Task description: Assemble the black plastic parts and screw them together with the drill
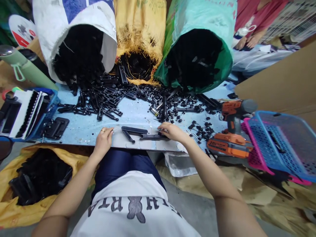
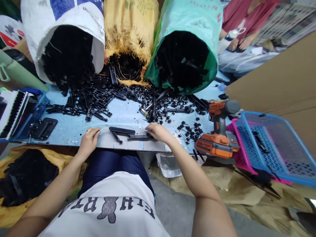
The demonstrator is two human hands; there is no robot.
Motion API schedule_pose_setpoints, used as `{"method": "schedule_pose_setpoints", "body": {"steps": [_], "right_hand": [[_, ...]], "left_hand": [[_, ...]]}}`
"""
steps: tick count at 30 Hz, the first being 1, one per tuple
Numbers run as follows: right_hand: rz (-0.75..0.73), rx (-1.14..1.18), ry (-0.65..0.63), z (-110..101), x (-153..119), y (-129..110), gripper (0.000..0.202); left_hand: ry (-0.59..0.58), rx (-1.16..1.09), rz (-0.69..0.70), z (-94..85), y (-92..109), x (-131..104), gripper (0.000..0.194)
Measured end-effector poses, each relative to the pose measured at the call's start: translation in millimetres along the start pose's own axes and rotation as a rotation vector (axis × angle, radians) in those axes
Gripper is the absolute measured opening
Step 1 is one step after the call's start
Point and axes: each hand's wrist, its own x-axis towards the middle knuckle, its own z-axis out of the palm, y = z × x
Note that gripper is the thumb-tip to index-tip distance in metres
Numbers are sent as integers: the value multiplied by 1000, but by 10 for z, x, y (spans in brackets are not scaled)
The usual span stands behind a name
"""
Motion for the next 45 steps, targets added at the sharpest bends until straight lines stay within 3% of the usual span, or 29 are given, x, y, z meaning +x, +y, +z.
{"method": "schedule_pose_setpoints", "body": {"steps": [2,6,13,17,19,24,29,34,37,42,45], "right_hand": [[-150,88,-141,-1,46,23,27],[-225,79,-263,-40,130,100,24],[-199,-102,-296,-97,108,11,22],[-114,-235,-322,-140,72,-83,21],[-47,-300,-349,-159,67,-126,19],[18,-356,-358,-186,56,-192,17],[44,-401,-320,-158,35,-198,14],[-53,-286,-289,-127,-12,-126,20],[-36,-139,-118,-103,-58,-103,20],[78,380,513,127,-20,-325,25],[80,489,628,297,42,-504,24]], "left_hand": [[-25,-88,44,-72,37,104,29],[-130,-33,167,-152,146,312,25],[-170,181,279,-86,260,519,26],[-256,268,387,-56,329,559,29],[-239,255,405,-14,337,568,27],[-77,39,397,160,215,565,26],[-114,-4,471,248,38,552,32],[-129,-47,510,266,-120,559,31],[-83,-54,508,308,-111,469,29],[-38,-72,476,407,118,153,27],[-17,-74,432,424,212,69,28]]}}
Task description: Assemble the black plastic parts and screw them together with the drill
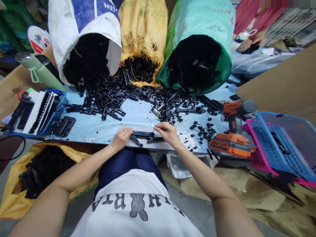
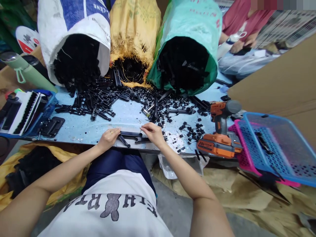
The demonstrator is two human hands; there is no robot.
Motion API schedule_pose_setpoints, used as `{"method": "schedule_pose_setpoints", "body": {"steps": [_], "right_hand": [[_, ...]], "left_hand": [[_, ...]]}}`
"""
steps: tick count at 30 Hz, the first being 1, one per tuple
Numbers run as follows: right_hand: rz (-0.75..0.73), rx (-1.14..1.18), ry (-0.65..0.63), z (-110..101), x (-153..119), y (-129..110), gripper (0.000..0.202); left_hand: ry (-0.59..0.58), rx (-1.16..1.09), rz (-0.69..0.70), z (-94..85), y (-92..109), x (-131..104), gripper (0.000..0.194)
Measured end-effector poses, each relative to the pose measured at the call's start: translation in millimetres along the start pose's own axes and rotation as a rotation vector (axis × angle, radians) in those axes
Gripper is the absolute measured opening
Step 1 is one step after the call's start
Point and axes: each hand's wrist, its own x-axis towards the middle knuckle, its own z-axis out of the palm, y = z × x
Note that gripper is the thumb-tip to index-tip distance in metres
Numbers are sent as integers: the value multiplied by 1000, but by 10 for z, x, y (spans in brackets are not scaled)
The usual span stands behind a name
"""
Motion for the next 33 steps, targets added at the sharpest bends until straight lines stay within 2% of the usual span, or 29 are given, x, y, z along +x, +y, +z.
{"method": "schedule_pose_setpoints", "body": {"steps": [2,5,9,12,16,19,23,27,30,33], "right_hand": [[-40,-33,-2,74,-40,-27,21],[-137,-135,5,70,-90,-31,18],[-317,-208,14,43,-144,-24,15],[-388,-231,23,69,-159,-11,12],[-482,-273,93,122,-177,86,14],[-587,-329,27,149,-230,202,16],[-533,-422,-101,94,-327,313,23],[-540,-664,-255,-73,-374,412,46],[-496,-810,-199,-192,-335,433,50],[-509,-695,-159,-314,-269,233,53]], "left_hand": [[10,-9,-1,-9,11,5,28],[32,16,17,-20,23,18,27],[64,142,70,44,209,75,26],[-56,162,167,133,433,193,31],[-245,174,75,220,622,377,53],[-353,143,50,251,649,462,63],[-432,128,35,247,639,487,57],[-440,192,103,201,610,458,53],[-423,268,122,141,541,464,46],[-364,221,103,-24,519,465,45]]}}
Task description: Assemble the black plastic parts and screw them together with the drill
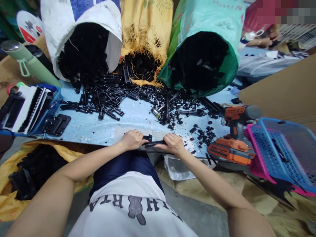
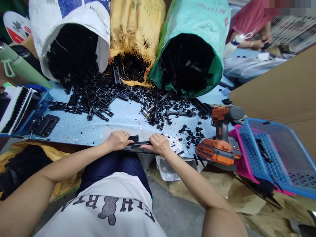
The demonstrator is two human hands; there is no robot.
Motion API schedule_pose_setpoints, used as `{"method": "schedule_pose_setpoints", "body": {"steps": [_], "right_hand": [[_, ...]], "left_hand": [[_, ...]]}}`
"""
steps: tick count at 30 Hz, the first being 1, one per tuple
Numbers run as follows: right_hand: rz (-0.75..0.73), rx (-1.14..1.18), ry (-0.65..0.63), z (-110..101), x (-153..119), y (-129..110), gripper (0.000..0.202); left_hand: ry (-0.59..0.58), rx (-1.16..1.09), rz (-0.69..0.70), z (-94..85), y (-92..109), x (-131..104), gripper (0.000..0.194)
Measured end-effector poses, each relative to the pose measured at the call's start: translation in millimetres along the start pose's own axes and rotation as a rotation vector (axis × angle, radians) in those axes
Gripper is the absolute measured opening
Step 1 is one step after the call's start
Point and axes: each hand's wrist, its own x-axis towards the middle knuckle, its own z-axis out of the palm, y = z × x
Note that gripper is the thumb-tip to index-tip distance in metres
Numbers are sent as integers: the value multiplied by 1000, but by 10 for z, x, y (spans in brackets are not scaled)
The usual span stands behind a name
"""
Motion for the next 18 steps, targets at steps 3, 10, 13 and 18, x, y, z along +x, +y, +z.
{"method": "schedule_pose_setpoints", "body": {"steps": [3,10,13,18], "right_hand": [[-131,430,43,-343,127,-264,53],[161,1154,640,-33,616,-1099,54],[422,856,642,426,920,-787,54],[161,193,-25,574,1038,364,32]], "left_hand": [[193,-292,132,-254,136,-158,54],[792,-821,141,-391,709,-174,65],[886,-608,65,-116,530,112,73],[423,-23,-111,291,-189,614,78]]}}
